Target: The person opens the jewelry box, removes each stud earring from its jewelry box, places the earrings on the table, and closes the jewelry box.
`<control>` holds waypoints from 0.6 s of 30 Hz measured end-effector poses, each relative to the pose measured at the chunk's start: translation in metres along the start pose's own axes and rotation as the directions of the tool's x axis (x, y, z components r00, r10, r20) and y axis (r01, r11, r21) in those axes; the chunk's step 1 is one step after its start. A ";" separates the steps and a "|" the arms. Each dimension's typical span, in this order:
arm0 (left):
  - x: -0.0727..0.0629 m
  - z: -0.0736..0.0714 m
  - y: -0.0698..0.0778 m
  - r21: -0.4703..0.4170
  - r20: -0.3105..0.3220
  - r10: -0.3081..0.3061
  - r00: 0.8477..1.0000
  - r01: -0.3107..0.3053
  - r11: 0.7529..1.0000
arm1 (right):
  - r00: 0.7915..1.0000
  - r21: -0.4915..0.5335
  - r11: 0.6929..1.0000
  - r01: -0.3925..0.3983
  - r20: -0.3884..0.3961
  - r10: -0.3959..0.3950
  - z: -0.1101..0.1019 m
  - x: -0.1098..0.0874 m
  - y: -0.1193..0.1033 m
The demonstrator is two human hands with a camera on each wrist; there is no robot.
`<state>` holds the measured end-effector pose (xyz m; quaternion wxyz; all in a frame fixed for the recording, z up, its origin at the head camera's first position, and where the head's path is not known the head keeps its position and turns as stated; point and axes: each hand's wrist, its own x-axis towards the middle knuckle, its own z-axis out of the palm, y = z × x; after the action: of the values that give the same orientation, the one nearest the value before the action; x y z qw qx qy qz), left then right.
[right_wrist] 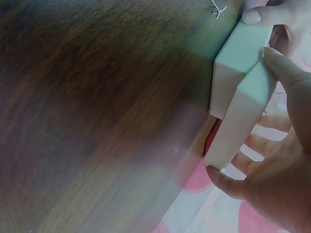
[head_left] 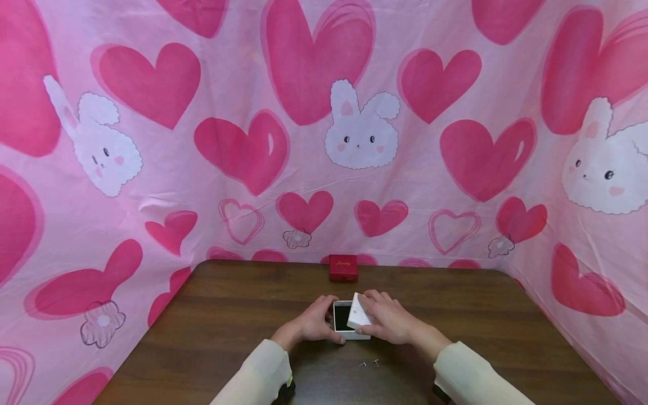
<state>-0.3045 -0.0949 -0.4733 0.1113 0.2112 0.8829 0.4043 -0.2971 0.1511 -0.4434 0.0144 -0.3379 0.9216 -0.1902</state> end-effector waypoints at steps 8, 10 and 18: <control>-0.001 0.000 0.001 0.014 -0.009 0.033 0.999 -0.033 0.999 | 1.000 0.003 1.000 0.008 0.007 -0.008 0.000 0.003 0.000; -0.001 0.000 0.001 0.010 -0.006 0.030 1.000 -0.030 1.000 | 1.000 -0.002 1.000 0.016 0.005 -0.016 0.000 0.004 0.000; 0.000 0.000 0.000 0.019 -0.005 0.031 0.999 -0.031 0.999 | 1.000 0.001 1.000 0.030 0.009 -0.030 0.001 0.007 0.000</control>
<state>-0.3044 -0.0951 -0.4730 0.1009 0.2250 0.8834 0.3984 -0.3025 0.1458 -0.4436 0.0158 -0.3526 0.9163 -0.1891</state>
